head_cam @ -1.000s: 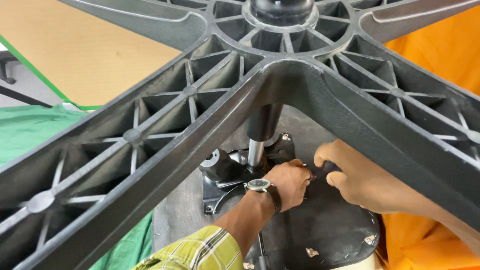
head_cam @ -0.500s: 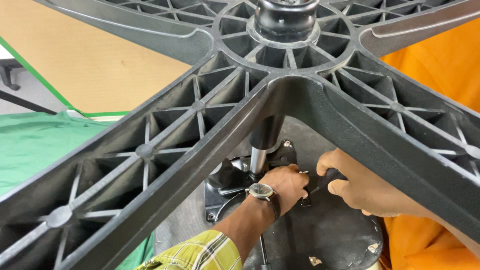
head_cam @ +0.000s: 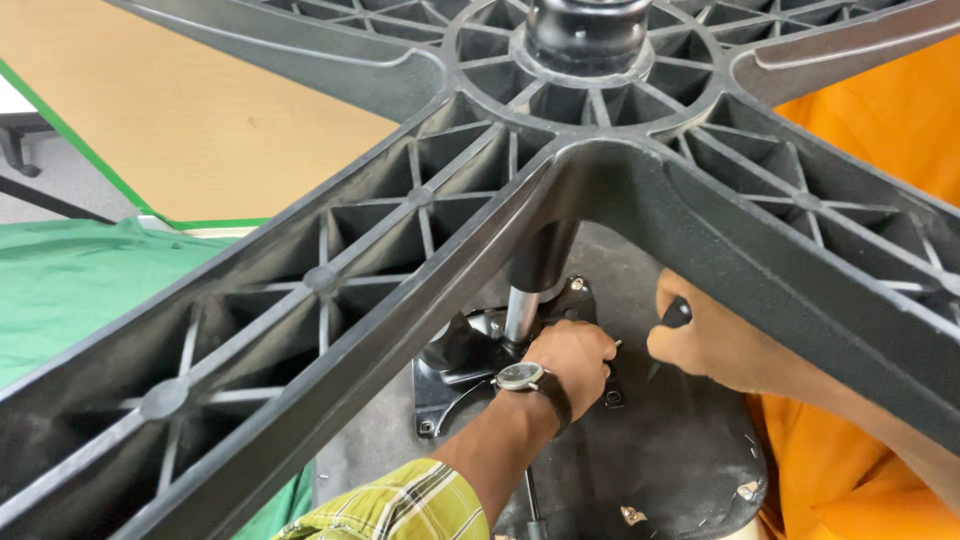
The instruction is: The person attaches a black metal bracket to the underside of an inverted table base using a screwdriver and screws. They align the bracket, insert screws, and tighten them to secure the bracket to the central column.
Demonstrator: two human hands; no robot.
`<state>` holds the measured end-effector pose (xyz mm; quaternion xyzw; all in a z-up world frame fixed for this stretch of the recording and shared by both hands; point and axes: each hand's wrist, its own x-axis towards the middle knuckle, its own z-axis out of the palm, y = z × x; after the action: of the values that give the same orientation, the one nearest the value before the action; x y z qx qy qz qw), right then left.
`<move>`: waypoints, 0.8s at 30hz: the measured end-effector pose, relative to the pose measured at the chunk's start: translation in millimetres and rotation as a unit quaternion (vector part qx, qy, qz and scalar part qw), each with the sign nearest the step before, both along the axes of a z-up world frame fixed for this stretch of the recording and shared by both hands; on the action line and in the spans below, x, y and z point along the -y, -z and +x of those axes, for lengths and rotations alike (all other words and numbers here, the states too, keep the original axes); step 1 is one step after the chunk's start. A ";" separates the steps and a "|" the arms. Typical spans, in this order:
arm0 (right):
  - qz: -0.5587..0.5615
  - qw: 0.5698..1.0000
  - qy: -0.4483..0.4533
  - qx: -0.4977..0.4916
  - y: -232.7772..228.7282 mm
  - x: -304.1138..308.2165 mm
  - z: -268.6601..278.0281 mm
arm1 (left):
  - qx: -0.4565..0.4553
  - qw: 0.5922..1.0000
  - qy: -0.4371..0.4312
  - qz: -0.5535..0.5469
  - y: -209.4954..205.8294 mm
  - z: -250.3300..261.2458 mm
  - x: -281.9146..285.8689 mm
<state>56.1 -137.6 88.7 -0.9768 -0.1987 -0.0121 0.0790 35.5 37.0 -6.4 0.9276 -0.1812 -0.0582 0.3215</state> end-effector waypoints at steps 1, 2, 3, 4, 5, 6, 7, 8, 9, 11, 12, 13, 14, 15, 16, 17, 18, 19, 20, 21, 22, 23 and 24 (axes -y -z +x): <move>0.056 0.998 0.003 -0.007 5.0 0.0 0.6 | 0.014 1.000 0.009 0.003 1.2 -1.1 -0.8; 0.112 0.994 0.006 -0.015 8.6 -2.1 1.0 | 0.027 0.999 0.017 0.006 2.3 -1.7 -0.9; 0.168 0.985 0.010 -0.022 9.3 -4.2 0.3 | 0.041 0.999 0.027 0.009 3.3 -2.0 -0.5; 0.194 0.979 0.019 -0.055 8.1 -7.2 -2.4 | 0.037 0.999 0.024 0.002 4.3 -2.9 -0.2; 0.218 0.971 0.027 -0.088 5.4 -12.5 -6.5 | 0.033 0.999 0.022 -0.005 5.5 -4.3 -0.2; 0.243 0.962 0.036 -0.121 0.3 -18.3 -10.4 | 0.028 0.999 0.020 -0.012 6.6 -5.4 -0.6; 0.209 0.966 0.048 -0.147 -7.3 -23.6 -13.8 | 0.024 0.999 0.032 0.016 7.3 -5.3 -0.8; 0.175 0.967 0.060 -0.173 -15.7 -28.4 -17.5 | 0.020 0.998 0.043 0.045 7.9 -4.6 -0.6; 0.142 0.967 0.073 -0.197 -23.4 -32.7 -22.4 | 0.016 0.996 0.056 0.074 8.6 -4.6 0.2; 0.088 0.974 0.087 -0.192 -35.2 -40.9 -32.0 | 0.042 0.995 0.035 0.081 11.0 -8.7 0.1; 0.060 0.976 0.094 -0.189 -39.5 -43.4 -34.7 | 0.055 0.995 0.024 0.084 11.8 -10.0 0.1; 0.062 0.985 0.067 -0.143 -41.6 -45.0 -37.0 | 0.055 0.995 0.024 0.075 12.4 -10.9 0.2; 0.065 0.992 0.039 -0.097 -41.2 -46.0 -38.8 | 0.056 0.996 0.024 0.067 12.9 -12.1 0.5; 0.068 0.996 0.013 -0.051 -39.5 -45.3 -38.6 | 0.056 0.996 0.025 0.058 12.9 -12.9 1.9; 0.072 0.996 0.020 -0.057 -36.9 -43.5 -36.3 | 0.042 0.996 0.024 0.077 12.3 -12.1 4.3; 0.076 0.995 0.027 -0.063 -33.1 -41.2 -33.0 | 0.027 0.995 0.023 0.096 11.3 -10.3 6.4; 0.080 0.994 0.033 -0.069 -28.2 -39.1 -29.7 | 0.013 0.993 0.022 0.116 10.2 -9.5 7.9; 0.088 0.989 0.057 -0.102 -22.9 -38.5 -25.9 | 0.028 0.995 0.014 0.094 8.8 -9.8 7.9; 0.096 0.983 0.080 -0.135 -17.3 -38.2 -22.1 | 0.044 0.996 0.006 0.073 7.3 -10.3 7.7; 0.105 0.975 0.104 -0.168 -11.1 -36.5 -19.5 | 0.059 0.997 -0.001 0.053 5.8 -10.7 8.4; 0.124 0.963 0.127 -0.204 -5.0 -34.9 -17.8 | 0.037 0.998 0.002 0.052 4.3 -10.7 9.2; 0.142 0.949 0.147 -0.239 0.7 -35.2 -16.0 | 0.015 0.999 0.002 0.050 2.8 -10.9 8.7; 0.159 0.934 0.166 -0.273 5.5 -35.5 -14.4 | -0.006 0.999 0.002 0.049 1.5 -10.9 8.0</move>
<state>41.7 -102.2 83.2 -0.9361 0.0004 0.2107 0.2815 24.7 29.0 -7.9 0.9415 -0.1778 -0.0731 0.2770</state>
